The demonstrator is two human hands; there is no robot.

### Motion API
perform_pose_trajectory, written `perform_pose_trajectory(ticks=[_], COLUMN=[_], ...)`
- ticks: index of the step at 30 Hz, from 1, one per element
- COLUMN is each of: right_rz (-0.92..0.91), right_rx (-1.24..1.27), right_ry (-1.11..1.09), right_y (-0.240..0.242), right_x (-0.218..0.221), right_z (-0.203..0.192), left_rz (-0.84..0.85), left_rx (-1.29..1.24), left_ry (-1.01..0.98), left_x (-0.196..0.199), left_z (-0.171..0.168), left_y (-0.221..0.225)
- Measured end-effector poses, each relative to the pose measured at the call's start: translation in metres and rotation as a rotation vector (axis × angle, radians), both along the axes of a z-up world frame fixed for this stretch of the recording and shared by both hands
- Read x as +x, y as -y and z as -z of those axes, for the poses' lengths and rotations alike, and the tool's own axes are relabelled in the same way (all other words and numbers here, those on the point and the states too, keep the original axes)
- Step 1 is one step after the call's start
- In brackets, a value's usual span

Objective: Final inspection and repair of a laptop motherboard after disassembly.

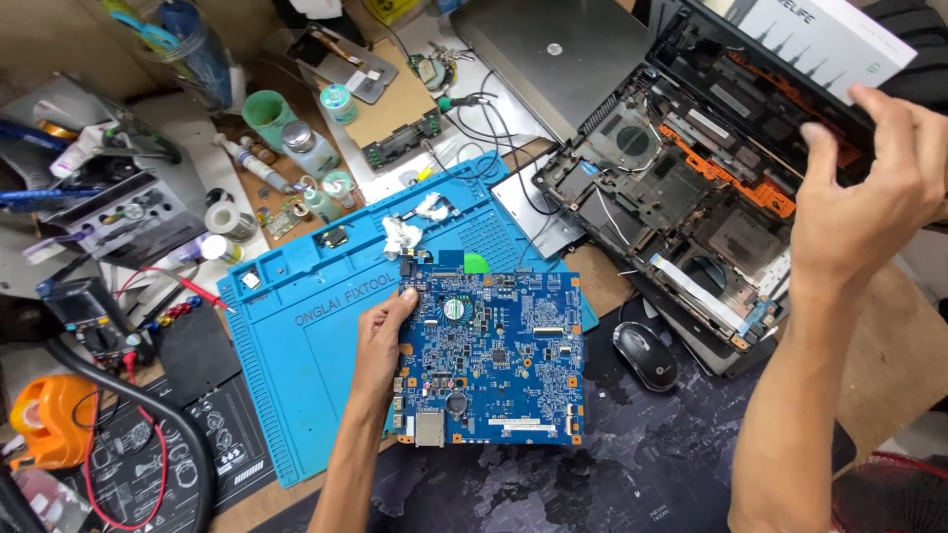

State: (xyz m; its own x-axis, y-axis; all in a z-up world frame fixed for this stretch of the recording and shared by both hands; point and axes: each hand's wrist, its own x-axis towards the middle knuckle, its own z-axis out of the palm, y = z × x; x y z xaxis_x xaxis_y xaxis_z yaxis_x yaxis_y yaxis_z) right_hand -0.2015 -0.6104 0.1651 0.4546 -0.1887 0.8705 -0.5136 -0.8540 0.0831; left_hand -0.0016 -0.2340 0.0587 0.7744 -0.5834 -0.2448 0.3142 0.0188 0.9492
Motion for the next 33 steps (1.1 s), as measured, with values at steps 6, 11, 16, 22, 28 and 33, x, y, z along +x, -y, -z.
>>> perform_pose_trajectory(ticks=[6, 11, 16, 22, 28, 33], right_rz=[-0.182, -0.461, -0.633, -0.655, -0.712, -0.725], right_rx=[0.174, 0.238, 0.784, 1.454, 1.788, 1.863], right_ry=[0.034, 0.107, -0.065, -0.338, -0.297, -0.230], right_y=[-0.046, -0.108, -0.177, -0.233, -0.261, -0.272], right_x=[0.013, 0.040, 0.074, 0.081, 0.103, 0.112], right_z=[-0.022, -0.010, 0.073, 0.108, 0.125, 0.143], left_rz=[-0.062, -0.170, -0.335, -0.437, -0.467, -0.463], left_rx=[0.064, 0.189, -0.010, 0.014, 0.098, 0.166], left_ry=[0.098, 0.085, -0.046, -0.054, -0.065, -0.114], left_x=[0.006, 0.008, 0.017, 0.028, 0.023, 0.019], left_z=[0.012, 0.013, 0.029, 0.058, 0.039, 0.026], left_y=[-0.023, -0.050, -0.084, -0.135, -0.155, -0.168])
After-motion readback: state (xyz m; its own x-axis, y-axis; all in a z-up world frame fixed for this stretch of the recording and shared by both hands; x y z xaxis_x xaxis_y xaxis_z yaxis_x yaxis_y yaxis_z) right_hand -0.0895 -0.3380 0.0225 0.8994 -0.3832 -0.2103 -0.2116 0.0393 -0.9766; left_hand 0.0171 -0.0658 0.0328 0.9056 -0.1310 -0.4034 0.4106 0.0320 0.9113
